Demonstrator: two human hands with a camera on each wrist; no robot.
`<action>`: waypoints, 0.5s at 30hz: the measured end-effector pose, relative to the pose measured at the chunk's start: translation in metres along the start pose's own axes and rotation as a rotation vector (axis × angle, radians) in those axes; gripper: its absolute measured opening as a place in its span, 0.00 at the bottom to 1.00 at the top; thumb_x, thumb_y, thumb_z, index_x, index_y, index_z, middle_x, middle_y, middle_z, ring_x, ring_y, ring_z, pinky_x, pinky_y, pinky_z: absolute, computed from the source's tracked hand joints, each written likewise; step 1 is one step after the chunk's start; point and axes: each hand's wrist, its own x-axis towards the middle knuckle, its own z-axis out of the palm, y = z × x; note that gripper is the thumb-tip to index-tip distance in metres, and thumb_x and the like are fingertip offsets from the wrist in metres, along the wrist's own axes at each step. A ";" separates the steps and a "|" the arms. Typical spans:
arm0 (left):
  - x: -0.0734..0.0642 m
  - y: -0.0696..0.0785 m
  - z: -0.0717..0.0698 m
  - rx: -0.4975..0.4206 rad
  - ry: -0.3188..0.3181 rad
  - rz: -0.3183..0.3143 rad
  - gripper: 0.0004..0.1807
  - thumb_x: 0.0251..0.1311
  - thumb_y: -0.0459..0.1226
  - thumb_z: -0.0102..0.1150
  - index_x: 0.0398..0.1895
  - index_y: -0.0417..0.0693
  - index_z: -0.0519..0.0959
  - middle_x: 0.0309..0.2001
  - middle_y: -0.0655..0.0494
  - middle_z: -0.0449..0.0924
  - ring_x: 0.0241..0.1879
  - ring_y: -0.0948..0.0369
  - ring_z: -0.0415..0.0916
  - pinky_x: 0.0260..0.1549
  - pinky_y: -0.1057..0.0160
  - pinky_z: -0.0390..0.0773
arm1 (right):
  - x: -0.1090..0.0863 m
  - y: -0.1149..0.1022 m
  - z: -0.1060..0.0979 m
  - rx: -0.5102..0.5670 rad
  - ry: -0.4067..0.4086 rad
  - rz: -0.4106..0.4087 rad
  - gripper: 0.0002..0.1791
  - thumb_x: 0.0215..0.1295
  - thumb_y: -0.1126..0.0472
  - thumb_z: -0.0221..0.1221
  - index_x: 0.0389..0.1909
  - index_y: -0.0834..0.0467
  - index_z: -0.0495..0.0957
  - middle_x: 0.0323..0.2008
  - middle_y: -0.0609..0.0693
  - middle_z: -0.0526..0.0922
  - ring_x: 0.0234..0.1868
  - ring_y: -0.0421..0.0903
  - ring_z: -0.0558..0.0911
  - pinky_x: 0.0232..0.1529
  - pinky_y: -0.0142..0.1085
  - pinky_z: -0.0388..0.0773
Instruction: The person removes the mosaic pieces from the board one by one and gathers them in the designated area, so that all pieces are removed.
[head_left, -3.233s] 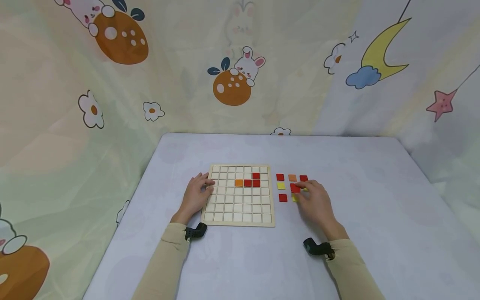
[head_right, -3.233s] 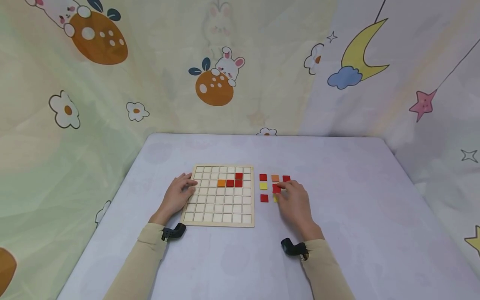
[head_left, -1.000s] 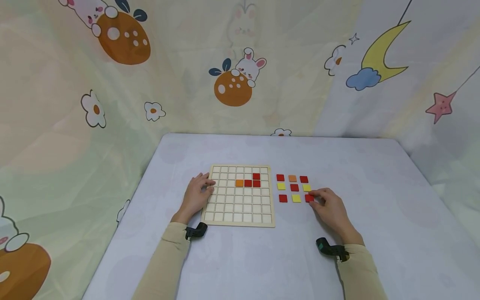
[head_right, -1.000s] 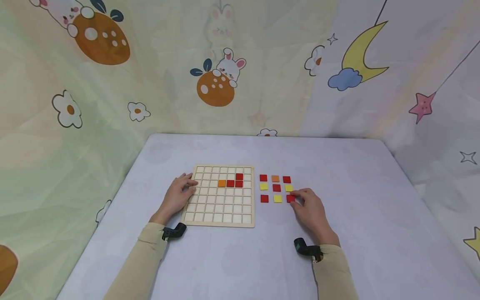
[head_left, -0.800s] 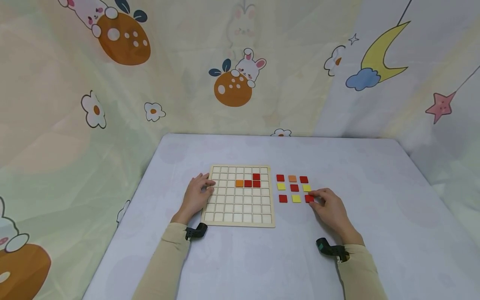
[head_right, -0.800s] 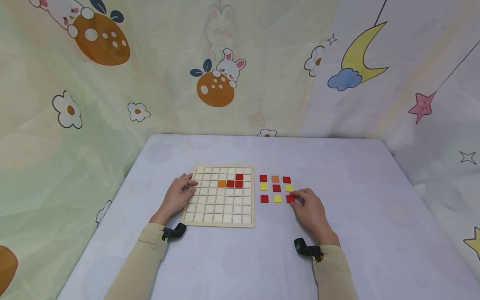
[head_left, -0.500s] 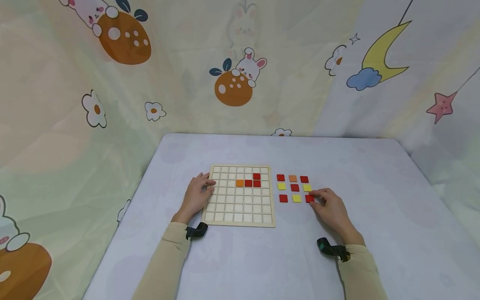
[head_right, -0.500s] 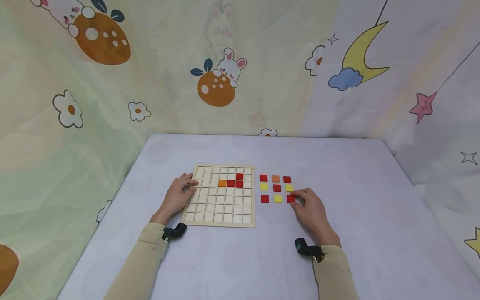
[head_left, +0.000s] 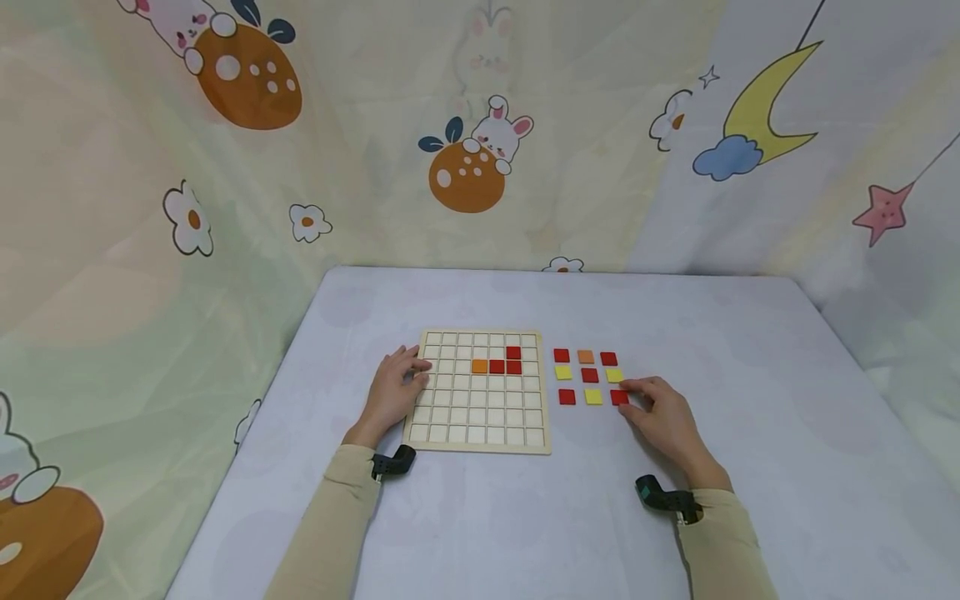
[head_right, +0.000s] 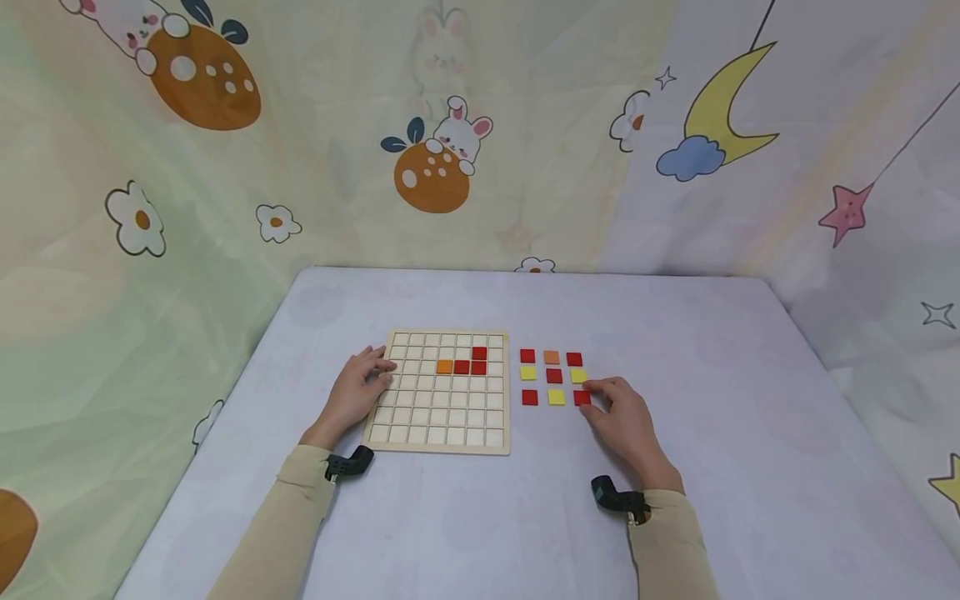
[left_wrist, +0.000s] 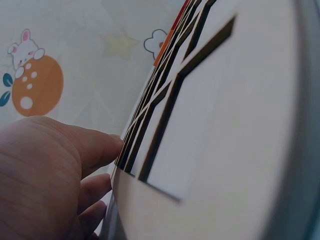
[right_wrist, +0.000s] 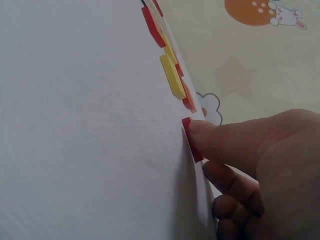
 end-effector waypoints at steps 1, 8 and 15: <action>0.000 0.000 0.000 0.002 0.000 0.002 0.10 0.66 0.34 0.58 0.47 0.44 0.83 0.69 0.45 0.67 0.74 0.48 0.51 0.76 0.51 0.41 | 0.000 0.000 0.000 -0.001 0.006 0.001 0.20 0.64 0.63 0.63 0.57 0.62 0.77 0.52 0.60 0.76 0.51 0.57 0.74 0.53 0.53 0.79; -0.001 -0.001 0.001 -0.001 0.004 0.013 0.10 0.65 0.34 0.59 0.48 0.44 0.83 0.69 0.45 0.67 0.74 0.48 0.52 0.76 0.51 0.41 | 0.000 -0.001 0.001 -0.007 0.144 -0.019 0.15 0.68 0.61 0.59 0.53 0.62 0.80 0.43 0.57 0.80 0.41 0.51 0.73 0.38 0.41 0.74; -0.001 0.001 -0.001 -0.007 0.005 0.008 0.10 0.65 0.34 0.59 0.47 0.44 0.83 0.69 0.45 0.67 0.74 0.48 0.51 0.76 0.51 0.41 | 0.002 -0.008 0.006 0.019 0.202 0.013 0.13 0.68 0.62 0.58 0.50 0.61 0.81 0.43 0.57 0.80 0.42 0.51 0.72 0.40 0.41 0.74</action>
